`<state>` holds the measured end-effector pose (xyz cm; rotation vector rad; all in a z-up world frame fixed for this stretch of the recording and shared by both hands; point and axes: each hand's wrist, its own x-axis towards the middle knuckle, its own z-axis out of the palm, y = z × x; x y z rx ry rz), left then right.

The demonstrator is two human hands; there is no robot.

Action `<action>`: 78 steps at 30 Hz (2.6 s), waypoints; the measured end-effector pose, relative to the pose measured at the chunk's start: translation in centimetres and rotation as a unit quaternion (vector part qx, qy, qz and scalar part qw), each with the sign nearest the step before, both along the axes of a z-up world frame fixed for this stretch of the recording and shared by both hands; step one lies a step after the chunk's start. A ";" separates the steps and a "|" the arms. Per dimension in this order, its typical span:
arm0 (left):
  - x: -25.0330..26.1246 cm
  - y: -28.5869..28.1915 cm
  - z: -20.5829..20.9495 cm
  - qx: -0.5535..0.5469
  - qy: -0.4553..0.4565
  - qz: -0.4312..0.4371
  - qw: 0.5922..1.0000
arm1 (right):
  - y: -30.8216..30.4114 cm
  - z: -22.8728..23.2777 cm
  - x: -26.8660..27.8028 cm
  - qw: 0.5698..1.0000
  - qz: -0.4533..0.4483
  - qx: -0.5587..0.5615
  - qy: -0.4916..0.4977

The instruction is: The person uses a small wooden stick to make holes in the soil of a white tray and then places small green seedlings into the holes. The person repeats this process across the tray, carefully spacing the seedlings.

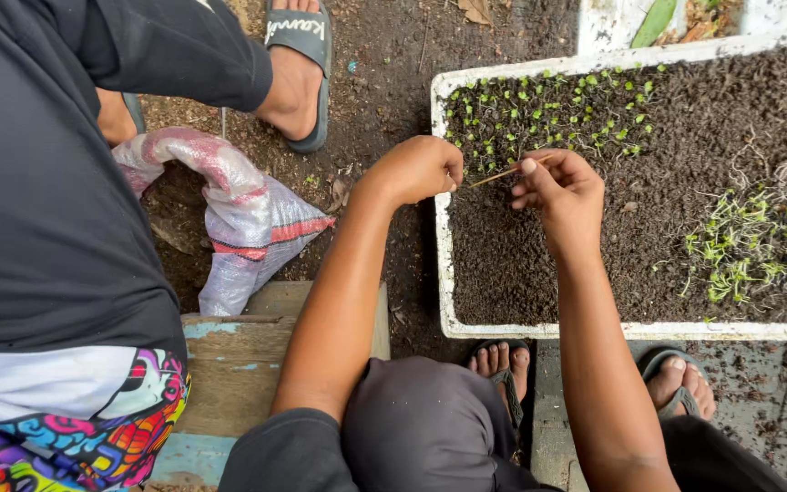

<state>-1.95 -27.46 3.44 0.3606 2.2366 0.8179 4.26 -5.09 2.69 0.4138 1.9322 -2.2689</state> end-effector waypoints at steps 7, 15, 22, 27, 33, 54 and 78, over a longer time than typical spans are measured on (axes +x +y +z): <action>-0.4 0.1 0.3 0.003 -0.012 0.024 1.000 | 1.0 0.2 -0.1 1.000 -0.015 -0.016 -0.012; -0.5 0.4 0.1 -0.027 0.035 0.012 0.999 | 0.1 -1.4 -0.6 1.000 0.014 -0.021 -0.003; -0.3 0.5 -1.0 -0.036 0.057 0.010 0.998 | -0.4 -1.4 -0.8 1.000 0.023 -0.017 -0.006; -0.3 0.6 -1.3 -0.043 0.069 0.001 0.997 | -0.7 -1.4 -0.8 0.999 0.034 -0.012 0.000; -0.2 0.9 -2.0 -0.059 0.088 0.001 0.994 | -1.5 -2.0 -0.6 0.998 0.056 0.038 0.016; -0.5 1.5 -1.5 -0.083 0.100 -0.012 0.992 | -1.1 -2.6 -0.5 0.999 0.032 0.003 0.043; -0.3 2.4 -2.6 -0.143 0.130 -0.034 0.980 | -1.4 -3.8 -0.3 0.997 0.032 0.032 0.062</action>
